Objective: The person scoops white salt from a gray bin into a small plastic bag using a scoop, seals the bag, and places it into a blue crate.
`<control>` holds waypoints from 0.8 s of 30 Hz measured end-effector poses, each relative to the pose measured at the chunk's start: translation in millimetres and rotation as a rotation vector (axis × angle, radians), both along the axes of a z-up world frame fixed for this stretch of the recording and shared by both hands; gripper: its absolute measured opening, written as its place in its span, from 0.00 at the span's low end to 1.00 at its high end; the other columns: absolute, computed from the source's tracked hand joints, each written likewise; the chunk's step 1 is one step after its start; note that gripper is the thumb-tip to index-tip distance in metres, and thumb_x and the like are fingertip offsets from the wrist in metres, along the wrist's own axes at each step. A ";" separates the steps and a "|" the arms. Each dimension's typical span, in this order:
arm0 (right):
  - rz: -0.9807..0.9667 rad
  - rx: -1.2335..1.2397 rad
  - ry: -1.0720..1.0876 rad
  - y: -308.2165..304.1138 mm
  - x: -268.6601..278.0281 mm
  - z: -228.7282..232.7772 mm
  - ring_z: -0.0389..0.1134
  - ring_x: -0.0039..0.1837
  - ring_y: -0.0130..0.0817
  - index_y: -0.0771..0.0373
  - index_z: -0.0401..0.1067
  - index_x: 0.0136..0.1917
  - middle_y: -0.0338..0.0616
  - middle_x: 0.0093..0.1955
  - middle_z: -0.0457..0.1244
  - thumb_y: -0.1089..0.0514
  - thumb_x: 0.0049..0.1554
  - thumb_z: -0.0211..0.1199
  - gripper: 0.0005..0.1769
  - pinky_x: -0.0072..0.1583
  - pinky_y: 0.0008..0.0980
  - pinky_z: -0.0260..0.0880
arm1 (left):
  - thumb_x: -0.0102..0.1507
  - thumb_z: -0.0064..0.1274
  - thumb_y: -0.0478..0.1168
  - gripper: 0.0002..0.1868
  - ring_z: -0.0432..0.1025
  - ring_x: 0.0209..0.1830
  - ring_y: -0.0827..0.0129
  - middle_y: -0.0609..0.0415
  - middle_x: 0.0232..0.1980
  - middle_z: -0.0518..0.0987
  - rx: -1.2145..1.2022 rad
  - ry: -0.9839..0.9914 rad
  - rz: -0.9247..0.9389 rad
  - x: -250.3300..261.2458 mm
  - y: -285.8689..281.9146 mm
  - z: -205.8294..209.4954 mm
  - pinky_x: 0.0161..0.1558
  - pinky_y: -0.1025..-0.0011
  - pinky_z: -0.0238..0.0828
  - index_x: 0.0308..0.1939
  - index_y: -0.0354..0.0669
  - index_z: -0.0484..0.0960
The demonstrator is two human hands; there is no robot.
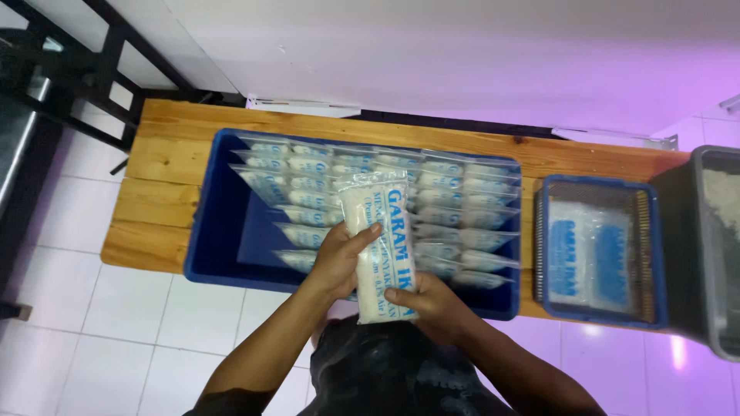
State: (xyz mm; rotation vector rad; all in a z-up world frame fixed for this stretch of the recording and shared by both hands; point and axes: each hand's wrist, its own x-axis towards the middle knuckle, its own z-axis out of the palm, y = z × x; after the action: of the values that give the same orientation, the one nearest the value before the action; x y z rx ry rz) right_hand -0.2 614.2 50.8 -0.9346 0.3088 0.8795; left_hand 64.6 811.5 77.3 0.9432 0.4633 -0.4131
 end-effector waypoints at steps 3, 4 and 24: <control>-0.021 0.016 -0.065 45.0 4.2 2.1 0.78 0.59 0.49 0.72 0.78 0.68 0.59 0.63 0.75 0.58 0.57 0.73 0.27 0.64 0.46 0.78 | 0.65 0.66 0.39 0.17 0.83 0.45 0.55 0.44 0.49 0.88 -0.070 -0.003 -0.033 11.3 40.4 -12.2 0.48 0.56 0.84 0.56 0.36 0.86; -0.025 0.015 -0.061 63.9 4.0 2.1 0.78 0.59 0.49 0.72 0.78 0.68 0.59 0.63 0.75 0.58 0.57 0.73 0.27 0.64 0.46 0.78 | 0.65 0.66 0.39 0.17 0.83 0.45 0.55 0.44 0.49 0.88 -0.070 0.002 -0.037 13.8 56.9 -12.4 0.48 0.56 0.84 0.56 0.36 0.86; -0.290 -0.070 0.052 306.9 -15.6 23.4 0.80 0.58 0.55 0.74 0.77 0.61 0.60 0.55 0.76 0.57 0.53 0.81 0.27 0.62 0.58 0.82 | 0.71 0.65 0.39 0.18 0.87 0.44 0.54 0.40 0.49 0.89 -0.090 0.040 -0.218 38.5 270.0 -23.0 0.46 0.54 0.89 0.62 0.34 0.84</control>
State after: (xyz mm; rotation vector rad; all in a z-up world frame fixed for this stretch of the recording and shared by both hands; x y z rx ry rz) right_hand -15.8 921.0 74.2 -0.9052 0.5087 0.6298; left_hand 103.1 1081.4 54.4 0.9024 0.3762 -0.6459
